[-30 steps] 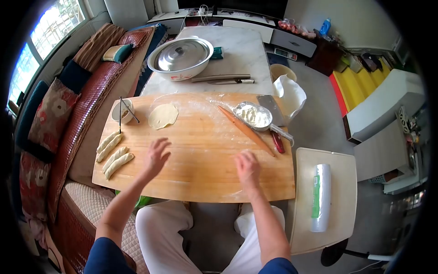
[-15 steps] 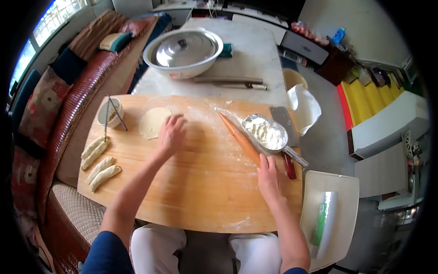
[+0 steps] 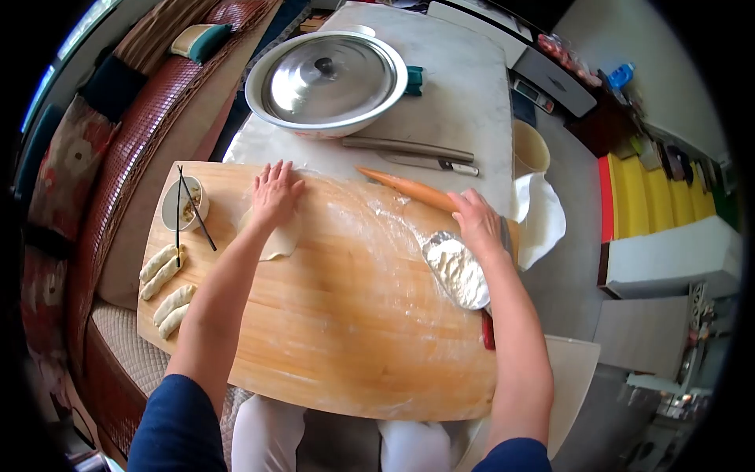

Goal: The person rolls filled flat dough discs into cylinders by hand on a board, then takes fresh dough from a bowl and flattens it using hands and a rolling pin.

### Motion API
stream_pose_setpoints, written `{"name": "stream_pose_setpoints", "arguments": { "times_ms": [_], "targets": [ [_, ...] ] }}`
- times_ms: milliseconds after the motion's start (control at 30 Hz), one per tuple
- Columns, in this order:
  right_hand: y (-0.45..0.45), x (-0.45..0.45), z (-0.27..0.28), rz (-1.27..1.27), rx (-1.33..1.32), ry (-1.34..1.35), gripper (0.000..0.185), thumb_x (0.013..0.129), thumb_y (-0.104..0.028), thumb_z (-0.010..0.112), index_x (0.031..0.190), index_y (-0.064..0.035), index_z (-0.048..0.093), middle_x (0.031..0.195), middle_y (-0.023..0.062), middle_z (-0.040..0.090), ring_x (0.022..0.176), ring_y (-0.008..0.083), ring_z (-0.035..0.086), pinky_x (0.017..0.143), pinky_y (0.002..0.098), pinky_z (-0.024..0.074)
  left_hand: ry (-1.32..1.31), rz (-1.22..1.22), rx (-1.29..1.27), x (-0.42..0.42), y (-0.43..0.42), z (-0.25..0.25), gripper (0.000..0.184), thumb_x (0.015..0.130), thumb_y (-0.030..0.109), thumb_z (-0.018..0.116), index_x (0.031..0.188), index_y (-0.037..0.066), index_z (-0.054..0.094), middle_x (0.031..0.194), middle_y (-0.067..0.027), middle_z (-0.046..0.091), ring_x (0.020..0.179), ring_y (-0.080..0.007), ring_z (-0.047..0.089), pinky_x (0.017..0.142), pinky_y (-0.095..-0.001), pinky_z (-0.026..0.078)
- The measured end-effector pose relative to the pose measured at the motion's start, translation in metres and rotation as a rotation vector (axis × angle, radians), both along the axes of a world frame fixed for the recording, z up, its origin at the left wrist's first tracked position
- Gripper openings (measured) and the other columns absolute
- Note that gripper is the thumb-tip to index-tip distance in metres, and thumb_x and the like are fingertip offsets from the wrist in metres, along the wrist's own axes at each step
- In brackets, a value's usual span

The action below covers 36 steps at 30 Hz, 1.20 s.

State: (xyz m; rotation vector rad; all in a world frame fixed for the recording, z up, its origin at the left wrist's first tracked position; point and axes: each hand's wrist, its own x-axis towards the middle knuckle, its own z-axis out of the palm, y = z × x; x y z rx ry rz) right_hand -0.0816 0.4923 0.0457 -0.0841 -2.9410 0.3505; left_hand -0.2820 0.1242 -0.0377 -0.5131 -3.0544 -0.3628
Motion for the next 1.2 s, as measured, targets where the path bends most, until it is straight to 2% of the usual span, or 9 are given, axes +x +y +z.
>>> {"name": "stream_pose_setpoints", "arguments": {
  "times_ms": [67, 200, 300, 433, 767, 900, 1000, 1067, 1200],
  "targets": [
    [0.012, -0.008, -0.009, -0.038, -0.028, -0.067, 0.043, 0.084, -0.004, 0.069, 0.125, -0.014, 0.061, 0.107, 0.0088, 0.059, 0.105, 0.0311, 0.059, 0.086, 0.0425, 0.051, -0.014, 0.023, 0.003, -0.01, -0.011, 0.0, 0.062, 0.096, 0.051, 0.052, 0.145, 0.015, 0.046, 0.154, -0.0093, 0.041, 0.147, -0.0329, 0.028, 0.119, -0.0528, 0.02],
    [0.024, -0.032, -0.017, -0.043, 0.009, -0.147, 0.041, 0.084, -0.004, 0.068, 0.124, -0.0123, 0.063, 0.11, 0.009, 0.061, 0.107, 0.031, 0.059, 0.089, 0.0419, 0.051, 0.051, 0.029, 0.179, -0.031, -0.02, -0.001, 0.032, 0.093, 0.036, 0.057, 0.114, 0.014, 0.067, 0.122, -0.007, 0.059, 0.126, -0.0309, 0.047, 0.11, -0.0477, 0.031],
    [0.015, -0.079, 0.001, -0.004, 0.024, -0.081, 0.035, 0.083, -0.006, 0.068, 0.118, -0.0104, 0.065, 0.107, 0.0091, 0.062, 0.107, 0.0309, 0.059, 0.088, 0.042, 0.051, 0.056, 0.018, 0.236, -0.046, -0.024, -0.006, 0.02, 0.091, 0.031, 0.059, 0.1, 0.015, 0.068, 0.109, -0.006, 0.059, 0.112, -0.0311, 0.05, 0.102, -0.0454, 0.036],
    [-0.034, -0.189, 0.043, 0.119, -0.049, 0.138, 0.027, 0.083, -0.007, 0.069, 0.11, -0.0099, 0.067, 0.107, 0.0086, 0.063, 0.106, 0.0305, 0.059, 0.087, 0.0422, 0.0513, 0.074, -0.002, 0.186, -0.05, -0.021, 0.0, 0.018, 0.09, 0.028, 0.058, 0.094, 0.013, 0.067, 0.106, -0.007, 0.059, 0.109, -0.0308, 0.051, 0.106, -0.0447, 0.034],
    [-0.135, -0.375, 0.037, 0.059, -0.092, 0.163, 0.041, 0.085, -0.013, 0.069, 0.124, -0.0197, 0.061, 0.128, 0.0126, 0.055, 0.116, 0.0387, 0.054, 0.095, 0.0489, 0.0499, 0.061, 0.021, 0.185, -0.052, -0.017, 0.009, 0.016, 0.093, 0.025, 0.055, 0.096, 0.012, 0.064, 0.105, -0.0075, 0.058, 0.11, -0.0318, 0.051, 0.11, -0.0467, 0.032],
    [-0.145, -0.4, 0.034, 0.137, -0.057, 0.002, 0.033, 0.085, -0.015, 0.071, 0.116, -0.0178, 0.063, 0.121, 0.0163, 0.055, 0.115, 0.0385, 0.052, 0.093, 0.0498, 0.05, 0.052, 0.032, 0.15, -0.054, -0.018, 0.008, 0.018, 0.092, 0.029, 0.057, 0.095, 0.012, 0.064, 0.104, -0.0062, 0.057, 0.109, -0.0279, 0.052, 0.113, -0.0452, 0.03],
    [-0.137, -0.422, 0.007, 0.055, -0.256, 0.083, 0.022, 0.084, -0.012, 0.069, 0.105, -0.0137, 0.065, 0.111, 0.0175, 0.055, 0.108, 0.0377, 0.054, 0.089, 0.0475, 0.0504, 0.037, 0.04, 0.145, -0.054, -0.018, 0.012, 0.017, 0.092, 0.029, 0.056, 0.095, 0.013, 0.063, 0.105, -0.006, 0.057, 0.109, -0.0282, 0.052, 0.113, -0.0452, 0.03],
    [-0.128, -0.415, 0.048, 0.235, -0.073, 0.38, 0.02, 0.082, -0.01, 0.067, 0.101, -0.0131, 0.065, 0.099, 0.0132, 0.054, 0.093, 0.0336, 0.058, 0.084, 0.0448, 0.0503, 0.013, 0.043, 0.156, -0.055, -0.018, 0.011, 0.017, 0.093, 0.028, 0.055, 0.097, 0.013, 0.063, 0.106, -0.0066, 0.057, 0.111, -0.0296, 0.051, 0.113, -0.046, 0.03],
    [-0.07, -0.396, 0.129, 0.156, -0.069, 0.58, 0.022, 0.081, -0.008, 0.069, 0.103, -0.0101, 0.065, 0.101, 0.0125, 0.057, 0.097, 0.0323, 0.058, 0.087, 0.0416, 0.0497, -0.044, 0.038, 0.165, -0.054, -0.018, 0.011, 0.016, 0.095, 0.026, 0.053, 0.099, 0.013, 0.061, 0.108, -0.0084, 0.055, 0.113, -0.0322, 0.049, 0.114, -0.0475, 0.028]
  ]
}}
